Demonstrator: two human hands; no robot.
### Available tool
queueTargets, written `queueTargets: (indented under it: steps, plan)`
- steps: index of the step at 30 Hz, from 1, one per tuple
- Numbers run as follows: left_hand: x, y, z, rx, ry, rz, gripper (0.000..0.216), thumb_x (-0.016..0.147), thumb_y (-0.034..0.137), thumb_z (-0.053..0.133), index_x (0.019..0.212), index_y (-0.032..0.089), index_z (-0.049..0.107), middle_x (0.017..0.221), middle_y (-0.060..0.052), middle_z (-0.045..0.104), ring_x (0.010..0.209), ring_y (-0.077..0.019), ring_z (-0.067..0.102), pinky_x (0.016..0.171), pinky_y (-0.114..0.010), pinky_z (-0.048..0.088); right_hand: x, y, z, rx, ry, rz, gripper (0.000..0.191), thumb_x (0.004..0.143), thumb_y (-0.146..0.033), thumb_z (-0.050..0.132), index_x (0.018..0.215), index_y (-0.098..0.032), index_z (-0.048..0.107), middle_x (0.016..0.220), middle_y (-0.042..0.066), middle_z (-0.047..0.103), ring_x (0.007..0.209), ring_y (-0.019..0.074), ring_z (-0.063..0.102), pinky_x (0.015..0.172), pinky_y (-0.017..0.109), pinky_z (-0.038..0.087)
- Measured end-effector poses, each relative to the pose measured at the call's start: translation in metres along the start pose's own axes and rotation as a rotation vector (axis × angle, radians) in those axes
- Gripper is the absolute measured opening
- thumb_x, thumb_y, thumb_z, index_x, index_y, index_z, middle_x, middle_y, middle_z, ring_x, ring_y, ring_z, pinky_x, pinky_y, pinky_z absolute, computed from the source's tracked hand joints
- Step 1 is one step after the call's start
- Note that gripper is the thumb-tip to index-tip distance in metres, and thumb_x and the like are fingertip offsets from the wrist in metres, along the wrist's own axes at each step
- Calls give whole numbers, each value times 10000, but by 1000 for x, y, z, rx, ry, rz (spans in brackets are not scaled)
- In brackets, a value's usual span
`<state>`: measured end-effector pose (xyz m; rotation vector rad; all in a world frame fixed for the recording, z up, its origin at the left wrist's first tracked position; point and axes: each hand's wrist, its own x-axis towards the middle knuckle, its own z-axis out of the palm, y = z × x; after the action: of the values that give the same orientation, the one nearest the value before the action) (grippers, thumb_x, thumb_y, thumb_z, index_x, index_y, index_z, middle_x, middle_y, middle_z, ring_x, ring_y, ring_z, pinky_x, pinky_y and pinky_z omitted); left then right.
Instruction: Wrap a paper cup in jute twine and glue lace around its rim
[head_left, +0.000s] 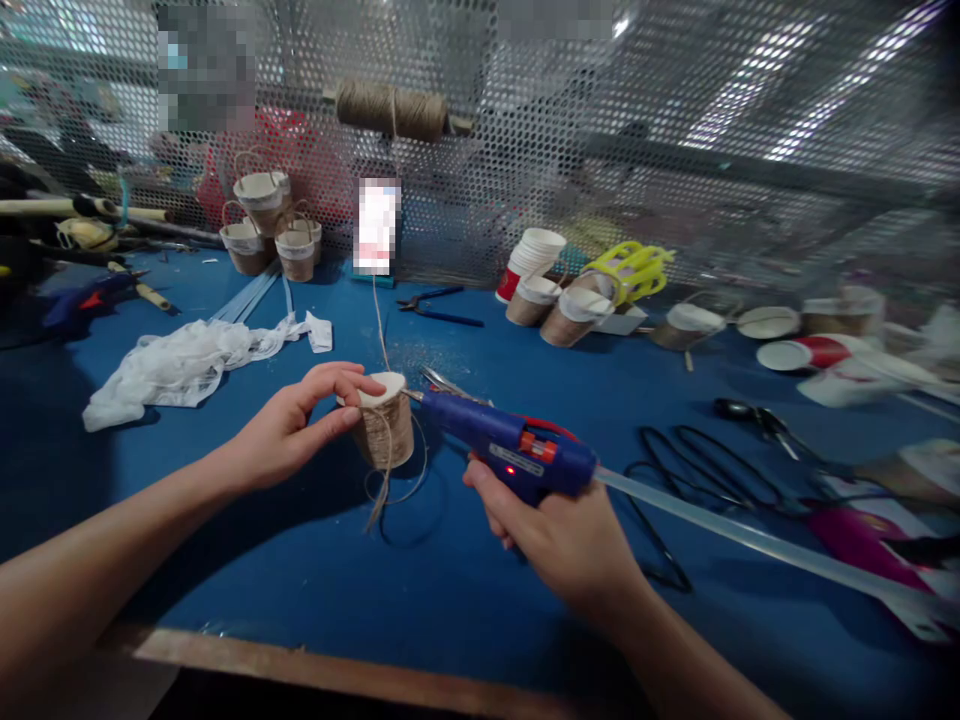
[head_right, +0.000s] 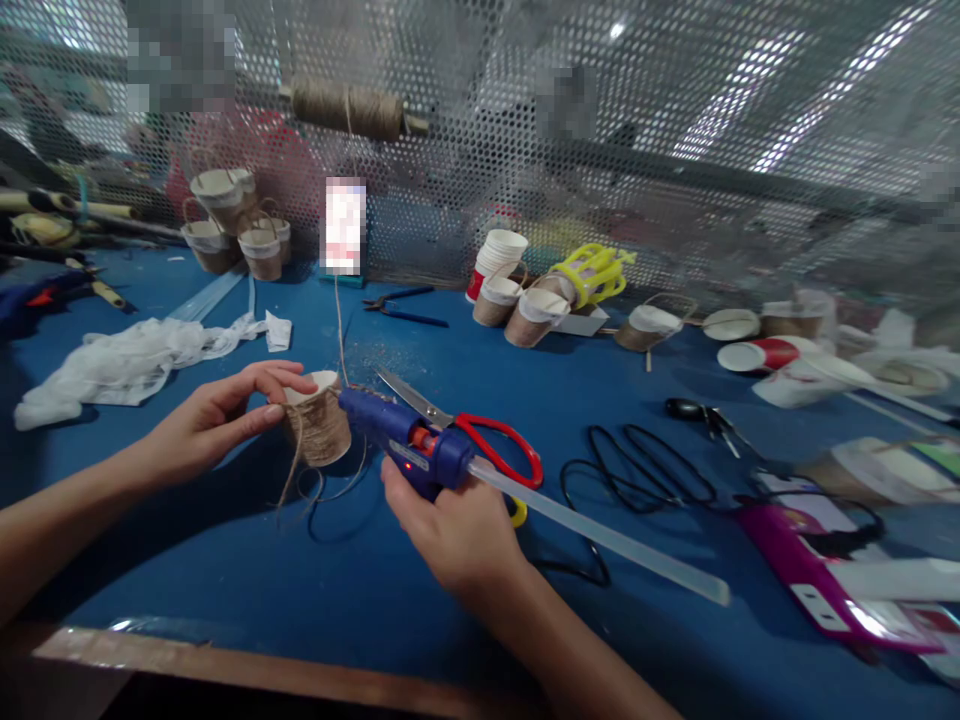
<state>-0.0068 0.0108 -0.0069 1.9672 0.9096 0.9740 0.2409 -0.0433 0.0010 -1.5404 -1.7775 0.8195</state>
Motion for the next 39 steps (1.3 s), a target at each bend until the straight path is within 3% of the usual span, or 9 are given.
queueTargets:
  steps: [7, 15, 20, 24, 32, 36, 39]
  plan:
    - [0, 0, 1, -10, 2, -9, 82, 859, 221, 471, 786, 187, 489, 1144, -90, 595, 1228, -220, 401, 1024, -483, 289, -1, 1, 10, -79, 28, -64, 211, 752, -389, 544, 720, -228, 677, 387, -15, 498, 378, 148, 509, 373, 265, 409]
    - [0, 0, 0, 1, 0, -4, 82, 865, 213, 458, 799, 185, 498, 1149, -90, 595, 1235, -224, 398, 1024, -493, 286, 1, -10, 17, -55, 39, -90, 145, 723, -355, 561, 698, -235, 638, 573, 25, 598, 629, 196, 614, 520, 288, 476]
    - [0, -2, 0, -7, 3, 10, 80, 865, 216, 461, 801, 187, 501, 1142, -86, 601, 1225, -218, 409, 1024, -482, 289, 1, -11, 10, -9, 16, -17, 166, 732, -359, 556, 685, -211, 614, 462, -7, 535, 448, 148, 549, 402, 254, 427]
    - [1, -3, -1, -17, 2, 5, 80, 863, 220, 472, 797, 186, 503, 1134, -84, 601, 1213, -212, 423, 1026, -468, 290, 8, -17, -5, 104, -52, 92, 218, 759, -369, 541, 729, -162, 603, 400, -51, 476, 337, 93, 448, 363, 225, 390]
    - [4, -10, -8, -231, -28, -55, 120, 851, 283, 520, 807, 173, 540, 1147, -83, 595, 1139, -208, 500, 987, -400, 346, 39, -8, -31, 565, -92, 228, 196, 653, -294, 659, 731, -117, 622, 497, -49, 486, 430, 60, 429, 403, 195, 315]
    - [4, -12, -11, -474, -74, -112, 137, 813, 309, 585, 776, 179, 561, 1140, -66, 606, 1089, -195, 542, 953, -384, 381, 52, 3, -34, 411, 19, 295, 192, 611, -277, 682, 668, -121, 587, 523, -27, 520, 432, 60, 442, 385, 193, 308]
    - [3, -9, -13, -574, -118, -124, 155, 781, 319, 628, 749, 178, 574, 1118, -60, 619, 1076, -192, 554, 954, -382, 386, 63, 11, -34, 287, 153, 295, 153, 668, -261, 639, 634, -147, 542, 543, -8, 551, 454, 76, 490, 442, 211, 392]
